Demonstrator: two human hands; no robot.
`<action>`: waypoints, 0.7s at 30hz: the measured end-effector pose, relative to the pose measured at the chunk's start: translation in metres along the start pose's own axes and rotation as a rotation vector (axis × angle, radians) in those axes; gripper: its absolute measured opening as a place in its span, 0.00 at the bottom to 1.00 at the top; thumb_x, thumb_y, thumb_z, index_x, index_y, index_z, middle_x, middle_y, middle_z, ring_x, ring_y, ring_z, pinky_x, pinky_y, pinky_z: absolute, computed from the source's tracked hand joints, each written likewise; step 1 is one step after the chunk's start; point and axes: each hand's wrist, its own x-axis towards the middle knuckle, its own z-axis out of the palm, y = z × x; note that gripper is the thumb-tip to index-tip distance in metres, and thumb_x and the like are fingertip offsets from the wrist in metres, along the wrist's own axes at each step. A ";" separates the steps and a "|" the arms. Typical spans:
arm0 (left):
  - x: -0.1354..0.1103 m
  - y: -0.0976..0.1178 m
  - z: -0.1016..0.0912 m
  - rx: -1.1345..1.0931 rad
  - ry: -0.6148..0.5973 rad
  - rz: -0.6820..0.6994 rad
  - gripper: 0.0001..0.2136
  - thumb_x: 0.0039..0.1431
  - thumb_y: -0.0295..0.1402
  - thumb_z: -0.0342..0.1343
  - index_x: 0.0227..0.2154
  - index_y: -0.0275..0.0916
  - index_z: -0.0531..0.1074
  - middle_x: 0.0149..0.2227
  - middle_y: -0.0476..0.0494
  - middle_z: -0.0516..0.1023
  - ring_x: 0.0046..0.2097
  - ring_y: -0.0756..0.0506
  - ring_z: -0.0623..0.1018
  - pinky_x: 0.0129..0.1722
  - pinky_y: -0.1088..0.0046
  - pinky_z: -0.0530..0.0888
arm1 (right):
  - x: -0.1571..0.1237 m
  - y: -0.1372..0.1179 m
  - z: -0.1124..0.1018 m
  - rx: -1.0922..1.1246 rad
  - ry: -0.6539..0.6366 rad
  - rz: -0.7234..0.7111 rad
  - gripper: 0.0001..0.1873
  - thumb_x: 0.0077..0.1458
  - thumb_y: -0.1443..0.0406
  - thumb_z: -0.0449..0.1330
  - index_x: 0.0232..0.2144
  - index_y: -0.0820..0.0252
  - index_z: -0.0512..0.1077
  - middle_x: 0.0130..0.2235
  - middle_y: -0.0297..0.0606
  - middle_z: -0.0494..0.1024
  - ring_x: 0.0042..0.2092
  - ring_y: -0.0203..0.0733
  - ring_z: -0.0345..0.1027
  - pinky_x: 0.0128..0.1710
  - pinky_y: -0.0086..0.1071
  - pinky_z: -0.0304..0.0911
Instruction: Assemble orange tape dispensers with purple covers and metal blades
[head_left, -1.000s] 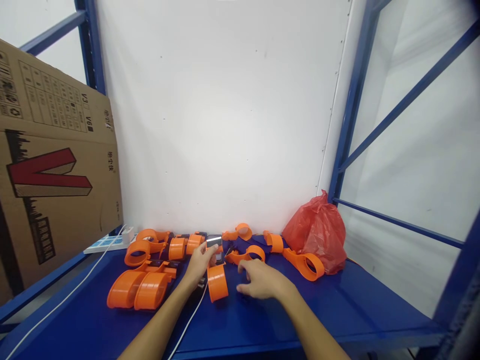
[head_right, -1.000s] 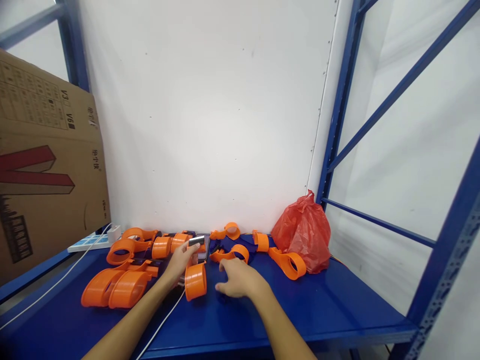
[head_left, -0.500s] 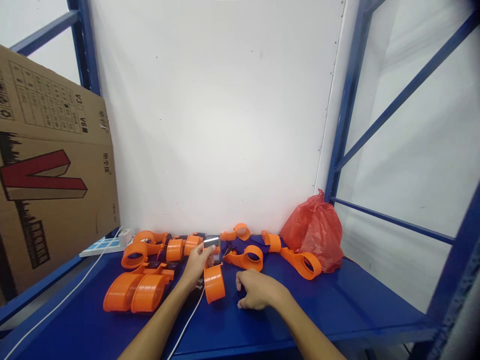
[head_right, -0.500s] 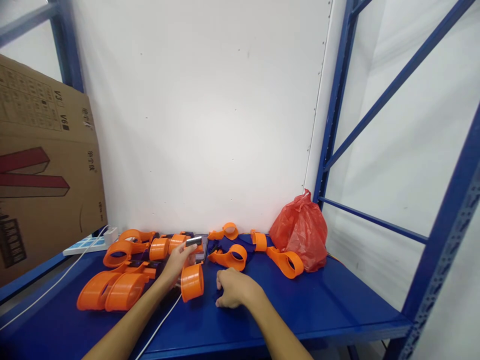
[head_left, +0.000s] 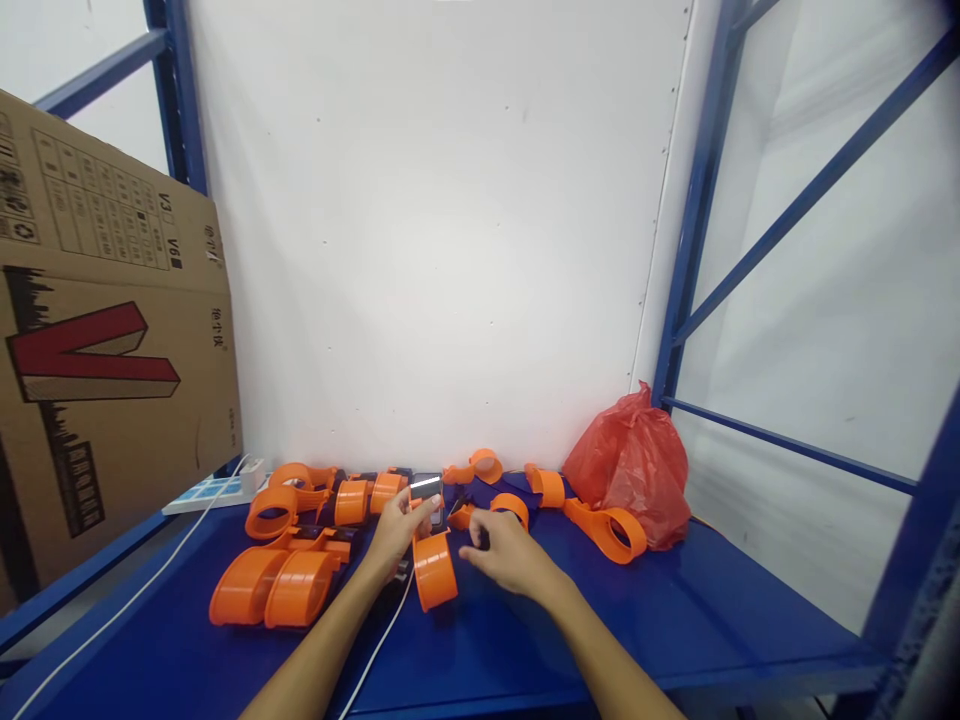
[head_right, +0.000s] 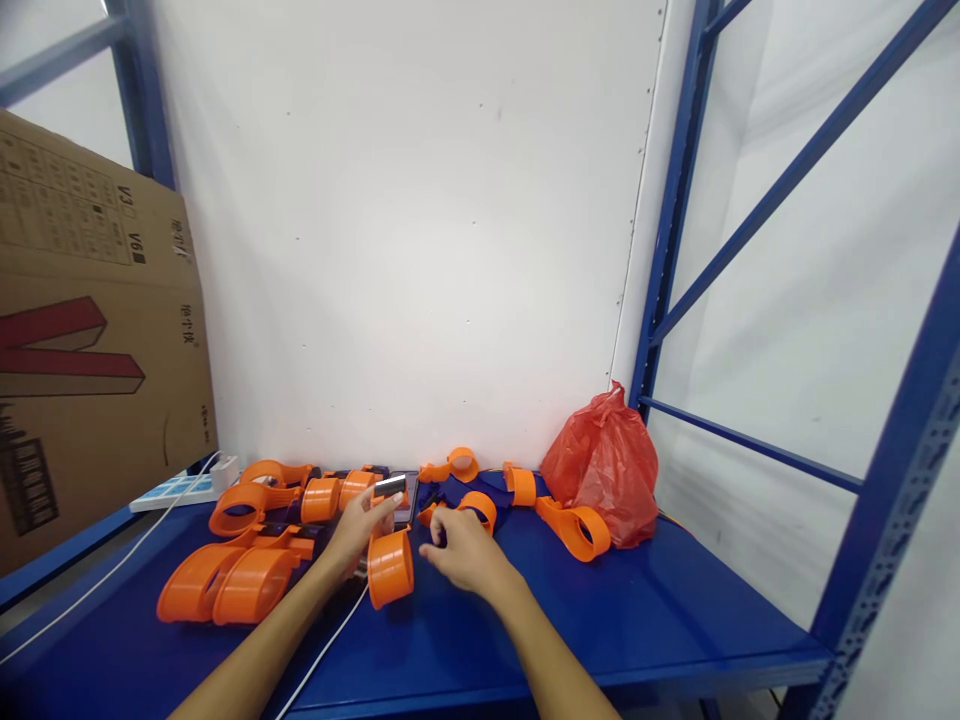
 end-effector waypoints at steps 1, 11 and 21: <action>0.000 0.000 0.000 -0.008 0.005 -0.001 0.18 0.46 0.46 0.69 0.30 0.37 0.73 0.18 0.54 0.69 0.21 0.51 0.67 0.23 0.76 0.63 | 0.005 0.001 0.001 0.051 0.089 -0.020 0.07 0.54 0.64 0.62 0.29 0.57 0.65 0.29 0.31 0.71 0.35 0.40 0.65 0.33 0.29 0.54; 0.001 0.001 0.001 -0.009 -0.029 0.014 0.16 0.45 0.44 0.68 0.31 0.36 0.75 0.18 0.53 0.70 0.21 0.51 0.68 0.22 0.76 0.63 | 0.057 -0.004 0.022 0.483 0.404 -0.068 0.12 0.59 0.61 0.56 0.43 0.58 0.73 0.40 0.40 0.80 0.33 0.43 0.75 0.32 0.35 0.72; 0.004 -0.006 -0.001 0.043 -0.039 0.025 0.17 0.46 0.45 0.68 0.31 0.36 0.73 0.18 0.54 0.70 0.20 0.51 0.69 0.22 0.76 0.64 | 0.048 0.002 0.039 0.284 0.449 -0.220 0.12 0.63 0.64 0.54 0.44 0.60 0.75 0.40 0.42 0.77 0.42 0.45 0.73 0.44 0.36 0.69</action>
